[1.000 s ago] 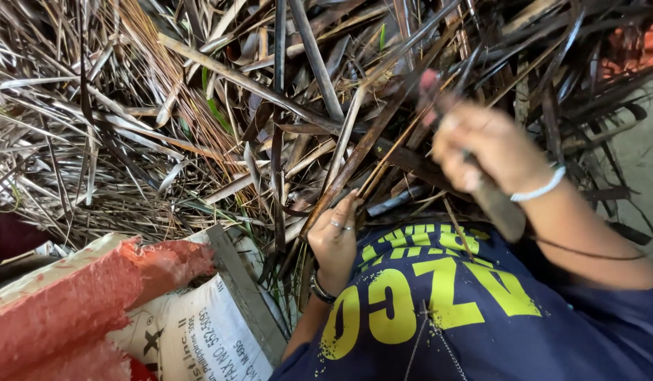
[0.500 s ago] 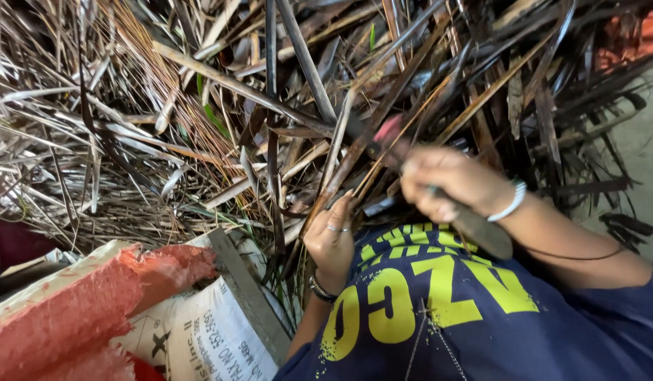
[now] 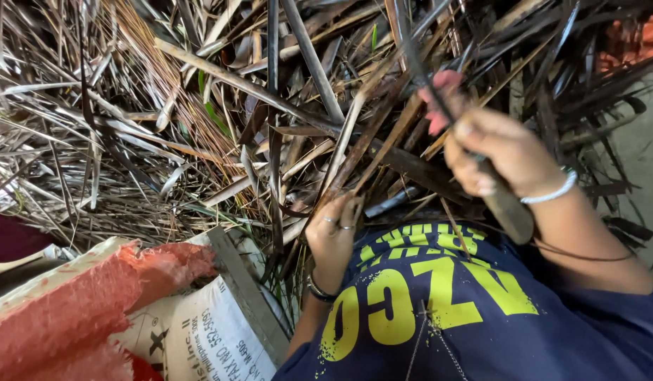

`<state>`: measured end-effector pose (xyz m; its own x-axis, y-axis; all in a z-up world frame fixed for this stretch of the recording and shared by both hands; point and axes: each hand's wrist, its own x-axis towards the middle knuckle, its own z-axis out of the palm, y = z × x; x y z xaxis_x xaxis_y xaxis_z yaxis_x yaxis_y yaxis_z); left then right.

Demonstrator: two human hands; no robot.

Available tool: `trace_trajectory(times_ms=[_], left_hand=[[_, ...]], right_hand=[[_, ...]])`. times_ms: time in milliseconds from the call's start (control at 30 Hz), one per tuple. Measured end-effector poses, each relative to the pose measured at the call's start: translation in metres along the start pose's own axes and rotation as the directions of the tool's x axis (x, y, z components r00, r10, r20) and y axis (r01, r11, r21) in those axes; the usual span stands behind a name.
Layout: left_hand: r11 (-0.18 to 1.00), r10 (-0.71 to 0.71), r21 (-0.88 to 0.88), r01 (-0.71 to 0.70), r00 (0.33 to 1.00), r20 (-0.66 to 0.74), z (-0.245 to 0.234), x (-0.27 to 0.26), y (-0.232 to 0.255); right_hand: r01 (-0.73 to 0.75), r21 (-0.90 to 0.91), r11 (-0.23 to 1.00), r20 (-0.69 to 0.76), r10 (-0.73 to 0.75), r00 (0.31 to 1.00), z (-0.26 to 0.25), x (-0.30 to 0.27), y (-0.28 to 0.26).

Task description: The person strips or peels long thin fibers or sections from dried leaves using a small blade.

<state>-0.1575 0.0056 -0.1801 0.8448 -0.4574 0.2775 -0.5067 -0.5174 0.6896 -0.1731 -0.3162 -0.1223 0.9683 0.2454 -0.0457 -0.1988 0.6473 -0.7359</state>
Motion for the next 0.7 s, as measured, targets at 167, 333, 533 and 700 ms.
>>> trace_trajectory(times_ms=[167,333,533,700], left_hand=[[0.992,-0.027,-0.118,0.033,0.998,0.052,-0.001,0.009,0.027],[0.972,-0.112,-0.196,0.127,0.990,0.086,-0.004,0.005,0.025],[0.938,-0.239,-0.186,0.294,0.932,0.272,-0.014,0.009,0.028],[0.834,-0.258,-0.378,0.402,0.889,0.377,-0.015,0.015,0.030]], right_hand=[[-0.208,0.033,0.978,0.099,0.204,0.974,0.027,0.001,0.011],[-0.248,0.110,0.963,-0.018,0.251,0.968,0.018,-0.002,0.023],[0.002,-0.035,0.999,-0.134,-0.007,0.991,0.003,-0.001,-0.021],[-0.092,0.150,0.984,0.150,0.069,0.986,0.016,0.007,0.001]])
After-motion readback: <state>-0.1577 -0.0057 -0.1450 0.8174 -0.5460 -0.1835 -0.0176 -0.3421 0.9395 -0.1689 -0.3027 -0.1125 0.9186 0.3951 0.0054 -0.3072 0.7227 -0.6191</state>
